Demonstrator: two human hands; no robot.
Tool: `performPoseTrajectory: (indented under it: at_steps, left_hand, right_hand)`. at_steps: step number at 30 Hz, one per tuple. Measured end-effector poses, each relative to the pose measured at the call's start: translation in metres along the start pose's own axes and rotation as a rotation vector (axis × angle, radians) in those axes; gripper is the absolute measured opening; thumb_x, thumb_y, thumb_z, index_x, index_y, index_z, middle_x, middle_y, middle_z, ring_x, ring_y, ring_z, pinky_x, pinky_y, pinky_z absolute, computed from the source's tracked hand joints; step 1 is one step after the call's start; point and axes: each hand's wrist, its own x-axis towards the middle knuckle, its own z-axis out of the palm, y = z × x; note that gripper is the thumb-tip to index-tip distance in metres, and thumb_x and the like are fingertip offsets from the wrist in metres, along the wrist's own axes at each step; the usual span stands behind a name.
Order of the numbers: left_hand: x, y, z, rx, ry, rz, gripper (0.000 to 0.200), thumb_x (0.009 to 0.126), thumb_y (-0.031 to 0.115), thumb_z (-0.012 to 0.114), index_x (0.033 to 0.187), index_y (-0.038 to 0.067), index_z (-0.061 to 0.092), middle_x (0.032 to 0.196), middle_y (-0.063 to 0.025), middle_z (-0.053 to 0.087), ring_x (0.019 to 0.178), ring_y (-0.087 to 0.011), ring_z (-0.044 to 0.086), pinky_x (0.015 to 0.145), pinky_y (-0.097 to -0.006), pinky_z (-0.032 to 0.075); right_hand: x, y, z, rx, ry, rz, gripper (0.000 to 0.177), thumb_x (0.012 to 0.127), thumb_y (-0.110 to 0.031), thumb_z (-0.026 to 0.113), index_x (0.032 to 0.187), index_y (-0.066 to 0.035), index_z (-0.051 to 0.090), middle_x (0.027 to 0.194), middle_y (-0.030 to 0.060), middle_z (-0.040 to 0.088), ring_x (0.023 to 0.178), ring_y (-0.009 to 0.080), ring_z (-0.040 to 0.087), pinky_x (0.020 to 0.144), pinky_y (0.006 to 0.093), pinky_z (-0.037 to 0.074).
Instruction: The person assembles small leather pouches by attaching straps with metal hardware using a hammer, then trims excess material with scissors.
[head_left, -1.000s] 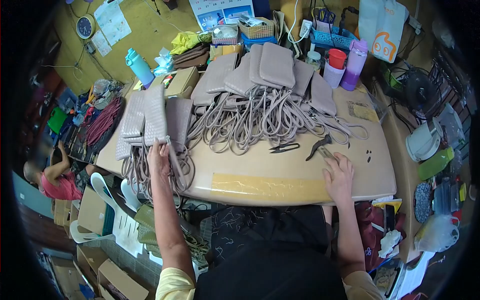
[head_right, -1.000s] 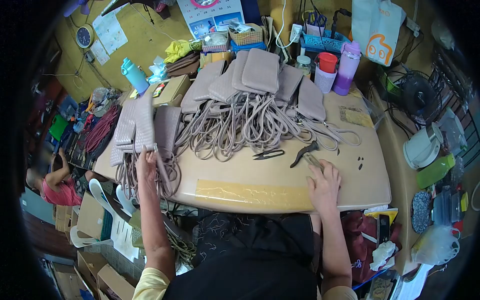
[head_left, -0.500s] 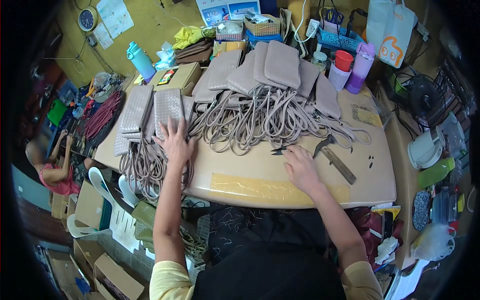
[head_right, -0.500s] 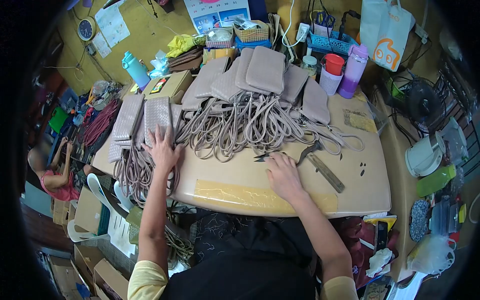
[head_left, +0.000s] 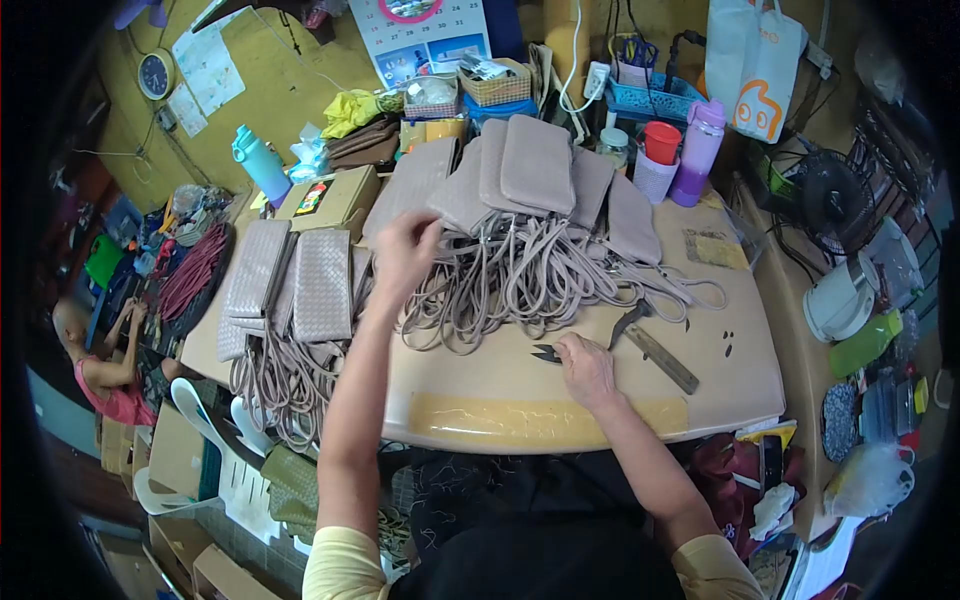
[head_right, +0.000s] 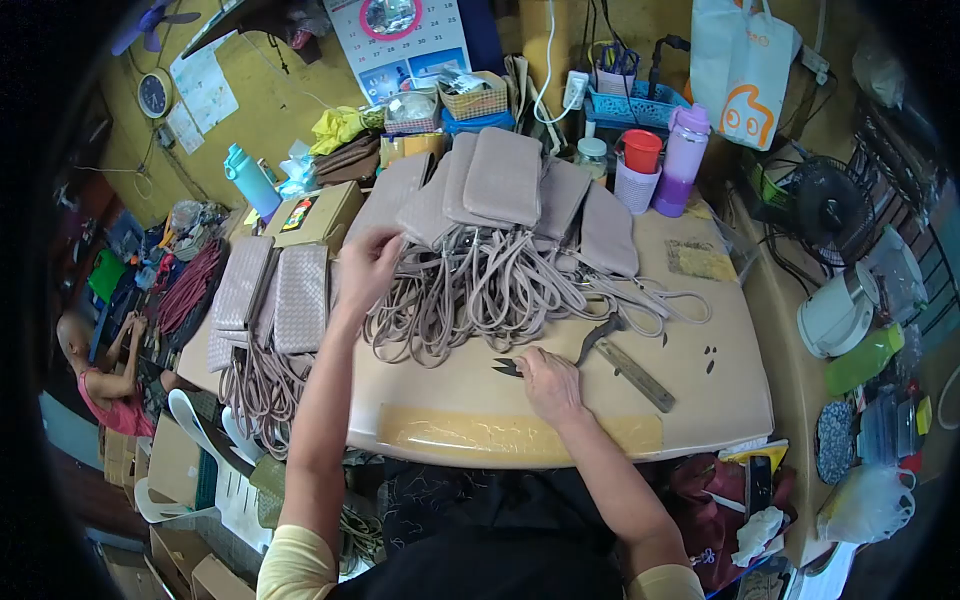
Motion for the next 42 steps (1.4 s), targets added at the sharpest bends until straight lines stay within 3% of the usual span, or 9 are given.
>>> performPoseTrajectory:
  at_steps: [6, 13, 16, 20, 24, 30, 32, 36, 42]
  left_hand:
    - [0.082, 0.039, 0.102, 0.318, 0.119, 0.134, 0.046, 0.078, 0.030, 0.074, 0.103, -0.008, 0.063, 0.096, -0.0220, 0.067, 0.093, -0.0312, 0.066, 0.082, -0.0402, 0.052]
    - [0.115, 0.047, 0.106, 0.478, -0.296, -0.068, 0.045, 0.082, 0.032, 0.067, 0.106, -0.004, 0.057, 0.096, -0.0235, 0.066, 0.096, -0.0360, 0.064, 0.085, -0.0414, 0.049]
    - [0.093, 0.074, 0.086, -0.137, 0.104, 0.059, 0.023, 0.091, 0.015, 0.055, 0.105, -0.002, 0.056, 0.091, -0.0228, 0.064, 0.086, -0.0305, 0.064, 0.080, -0.0373, 0.048]
    - [0.024, 0.120, 0.022, -0.835, 0.141, -0.098, 0.019, 0.096, 0.014, 0.051, 0.106, -0.001, 0.054, 0.094, -0.0061, 0.058, 0.085, -0.0092, 0.053, 0.077, -0.0259, 0.045]
    - [-0.057, 0.135, 0.000, -1.061, 0.164, -0.133, 0.016, 0.098, 0.011, 0.047, 0.111, 0.002, 0.046, 0.103, -0.0065, 0.056, 0.093, -0.0100, 0.054, 0.084, -0.0263, 0.045]
    - [-0.136, 0.127, 0.017, -1.381, 0.181, -0.388, 0.036, 0.093, 0.016, 0.060, 0.121, 0.004, 0.042, 0.111, -0.0072, 0.056, 0.102, -0.0137, 0.055, 0.092, -0.0315, 0.045]
    - [-0.144, 0.106, 0.008, -1.611, -0.137, -0.456, 0.055, 0.085, 0.020, 0.072, 0.127, 0.005, 0.040, 0.118, -0.0070, 0.055, 0.108, -0.0153, 0.055, 0.094, -0.0312, 0.046]
    - [-0.143, 0.078, -0.020, -1.367, -0.040, -0.346, 0.078, 0.075, 0.017, 0.081, 0.137, 0.004, 0.035, 0.116, -0.0054, 0.059, 0.101, -0.0154, 0.060, 0.090, -0.0290, 0.047]
    - [-0.168, 0.062, -0.038, -0.921, -0.283, -0.312, 0.038, 0.083, 0.012, 0.073, 0.117, 0.000, 0.060, 0.101, -0.0023, 0.064, 0.094, -0.0103, 0.059, 0.087, -0.0259, 0.046]
  right_hand:
    - [-0.001, -0.001, -0.007, -0.053, -0.161, 0.027, 0.031, 0.076, -0.026, 0.072, 0.084, -0.004, 0.052, 0.081, 0.0166, 0.062, 0.074, 0.0372, 0.062, 0.063, 0.0466, 0.049]
    - [0.005, 0.009, 0.000, 0.186, 0.153, -0.025, 0.016, 0.077, -0.001, 0.065, 0.090, -0.003, 0.056, 0.083, 0.0156, 0.058, 0.072, 0.0350, 0.058, 0.062, 0.0372, 0.048]
    - [0.007, 0.009, -0.015, 0.331, 0.238, -0.026, 0.024, 0.078, 0.002, 0.062, 0.101, -0.003, 0.058, 0.089, 0.0140, 0.060, 0.084, 0.0306, 0.064, 0.070, 0.0370, 0.052]
    - [0.010, -0.012, -0.044, 0.660, 0.405, 0.188, 0.029, 0.084, -0.006, 0.066, 0.111, 0.001, 0.057, 0.104, 0.0077, 0.064, 0.085, 0.0117, 0.061, 0.063, 0.0211, 0.045]
    - [0.004, -0.054, -0.084, 0.981, 0.214, 0.012, 0.056, 0.078, -0.018, 0.078, 0.124, 0.003, 0.052, 0.110, 0.0085, 0.065, 0.074, 0.0098, 0.059, 0.061, 0.0207, 0.045]
    - [-0.029, -0.104, -0.090, 0.531, 0.010, -0.034, 0.043, 0.071, -0.001, 0.073, 0.113, 0.001, 0.061, 0.092, 0.0146, 0.068, 0.073, 0.0215, 0.066, 0.063, 0.0311, 0.051]
    - [-0.036, -0.097, -0.094, 0.434, -0.108, -0.167, 0.024, 0.074, 0.004, 0.071, 0.097, 0.001, 0.066, 0.080, 0.0139, 0.064, 0.063, 0.0199, 0.061, 0.058, 0.0281, 0.048]
    - [-0.050, -0.082, -0.124, 0.327, -0.359, -0.011, 0.042, 0.065, 0.005, 0.061, 0.106, -0.005, 0.063, 0.091, 0.0167, 0.067, 0.079, 0.0333, 0.066, 0.069, 0.0396, 0.051]
    - [-0.048, -0.068, -0.147, 0.270, -0.353, 0.158, 0.031, 0.073, -0.010, 0.075, 0.102, -0.004, 0.065, 0.083, 0.0165, 0.068, 0.074, 0.0295, 0.067, 0.067, 0.0351, 0.050]
